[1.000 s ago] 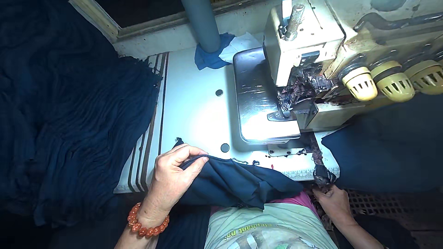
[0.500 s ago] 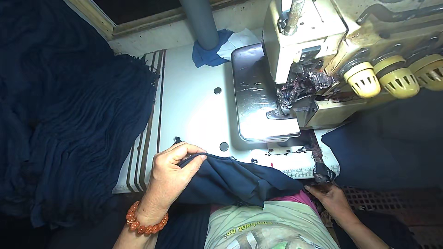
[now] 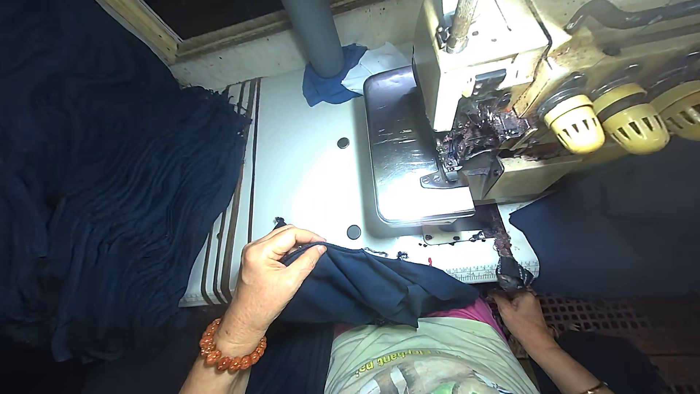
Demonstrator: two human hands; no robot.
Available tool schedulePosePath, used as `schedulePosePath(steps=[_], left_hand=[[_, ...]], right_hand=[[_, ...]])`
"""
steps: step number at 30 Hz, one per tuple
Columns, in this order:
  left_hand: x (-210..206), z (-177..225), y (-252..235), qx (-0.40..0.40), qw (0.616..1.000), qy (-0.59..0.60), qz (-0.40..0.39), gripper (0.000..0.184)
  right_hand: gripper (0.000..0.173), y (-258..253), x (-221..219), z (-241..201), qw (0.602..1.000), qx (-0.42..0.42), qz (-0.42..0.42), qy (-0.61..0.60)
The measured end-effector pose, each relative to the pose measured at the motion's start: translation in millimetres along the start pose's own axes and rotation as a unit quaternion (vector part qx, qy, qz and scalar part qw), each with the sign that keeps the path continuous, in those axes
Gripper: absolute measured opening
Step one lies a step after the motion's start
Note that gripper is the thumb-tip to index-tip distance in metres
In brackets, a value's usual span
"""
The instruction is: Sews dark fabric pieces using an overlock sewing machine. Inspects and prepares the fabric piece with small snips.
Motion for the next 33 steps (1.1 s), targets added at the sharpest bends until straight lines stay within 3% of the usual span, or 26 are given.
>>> schedulePosePath(steps=[4,13,33], left_hand=[[-1.4,-1.5,-0.7,0.001,1.000,0.002,-0.002,0.008],[-3.1,-2.7,-1.5,0.001,1.000,0.001,-0.004,0.008],[-6.9,-4.1,-1.7,0.007,1.000,0.006,-0.007,0.009]], right_hand=[[0.023,1.9,1.2,-4.3,0.998,0.050,0.015,0.018],[0.022,3.0,1.2,-10.0,0.997,0.069,0.021,0.038],[0.020,3.5,1.2,-7.2,0.998,0.049,0.006,0.041]])
Point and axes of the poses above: each hand's wrist, its own y-axis away from the middle knuckle, its own x-axis out of the back of the hand, z = x × y, the point moved 8 cm from there along -y, towards the middle knuckle, and after that the axes turned 12 degrees about z, right-handed, at the moved point
